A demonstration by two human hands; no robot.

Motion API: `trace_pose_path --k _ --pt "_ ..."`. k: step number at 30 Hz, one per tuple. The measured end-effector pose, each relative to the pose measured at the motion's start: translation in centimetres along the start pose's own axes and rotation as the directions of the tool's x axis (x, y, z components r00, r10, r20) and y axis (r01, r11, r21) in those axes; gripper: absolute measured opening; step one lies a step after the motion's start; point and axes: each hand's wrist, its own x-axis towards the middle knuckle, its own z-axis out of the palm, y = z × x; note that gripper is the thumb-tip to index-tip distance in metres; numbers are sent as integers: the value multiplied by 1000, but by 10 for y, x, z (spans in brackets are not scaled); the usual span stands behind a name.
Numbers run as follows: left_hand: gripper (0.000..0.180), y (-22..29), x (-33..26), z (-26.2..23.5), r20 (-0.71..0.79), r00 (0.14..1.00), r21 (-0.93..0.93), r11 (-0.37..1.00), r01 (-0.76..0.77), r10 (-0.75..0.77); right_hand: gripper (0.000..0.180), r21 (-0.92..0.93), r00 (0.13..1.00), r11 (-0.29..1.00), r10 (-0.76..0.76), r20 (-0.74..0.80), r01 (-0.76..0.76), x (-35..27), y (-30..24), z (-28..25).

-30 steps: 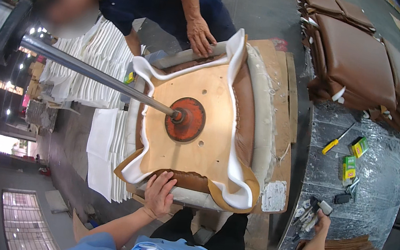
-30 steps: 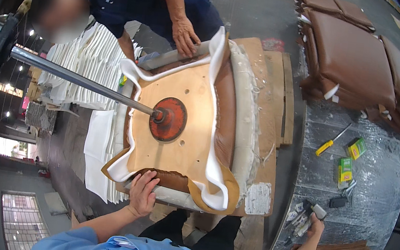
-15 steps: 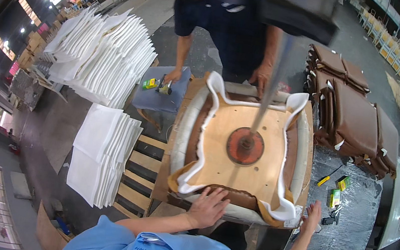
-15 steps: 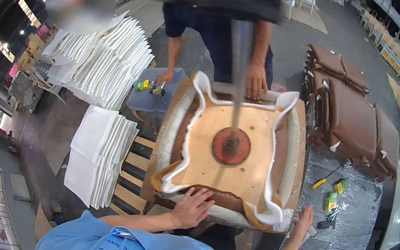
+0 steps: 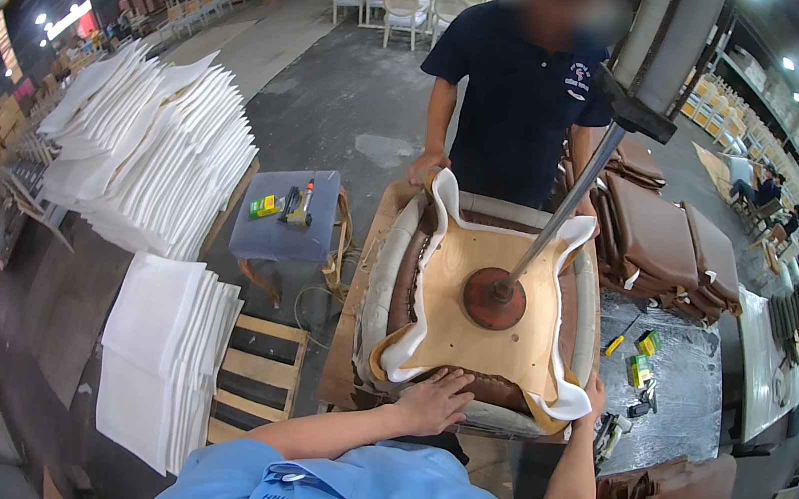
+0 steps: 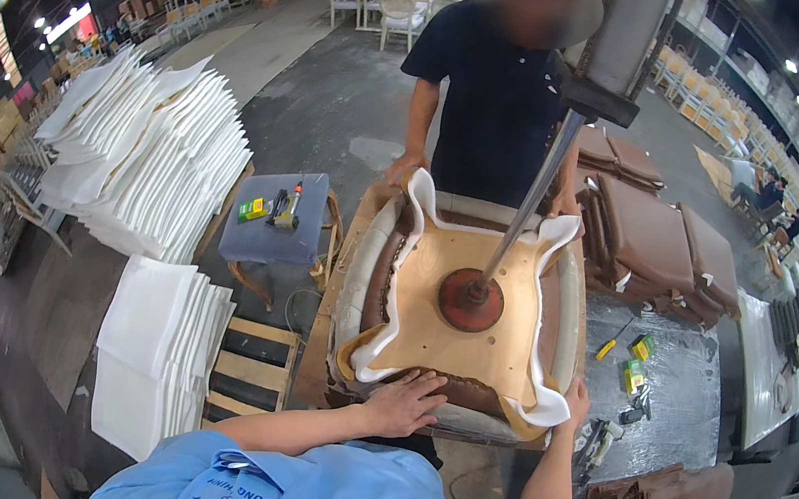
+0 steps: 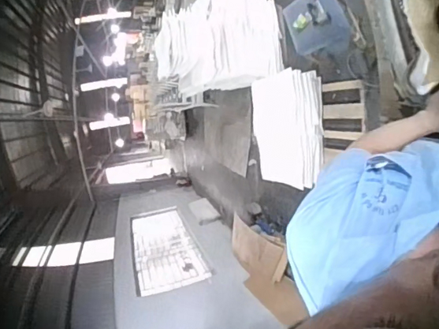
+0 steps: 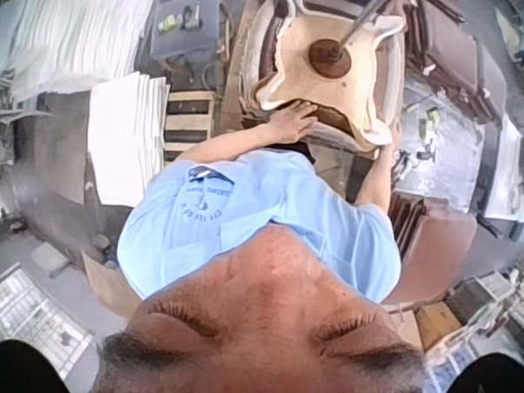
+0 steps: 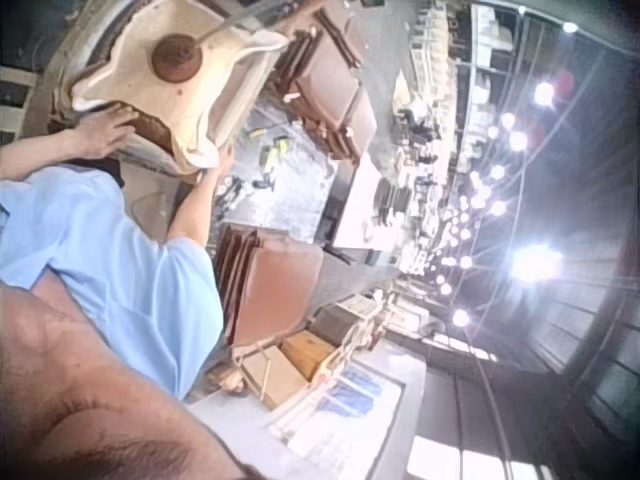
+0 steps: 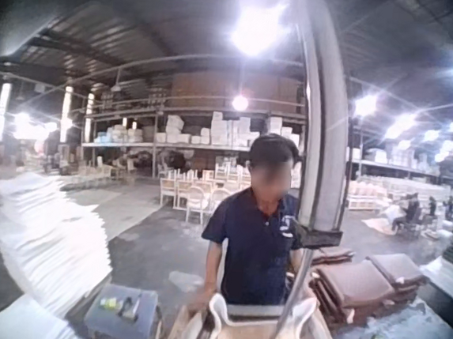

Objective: The person covers a chair seat base with a white fabric layer, aligns it over a central spindle, and uses a pneumatic staple gun to secure the fabric to the underside. A coworker assists by holding the seat and applying staples at other edges. The process is repeated for a second seat.

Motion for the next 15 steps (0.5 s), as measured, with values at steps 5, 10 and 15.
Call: trace_pose_path --k 5,10,15 --pt "51 -12 -3 -11 -31 995 35 995 -91 92 58 -16 997 999 -48 -52 48 -19 1 -1" --pt "49 -16 -6 -24 -8 993 26 993 -116 116 56 -140 995 990 -15 -97 1 -46 -10 -5" --pt "42 -15 -9 -23 -91 985 46 989 -141 145 61 -195 992 980 8 -126 -33 -55 -19 -8"
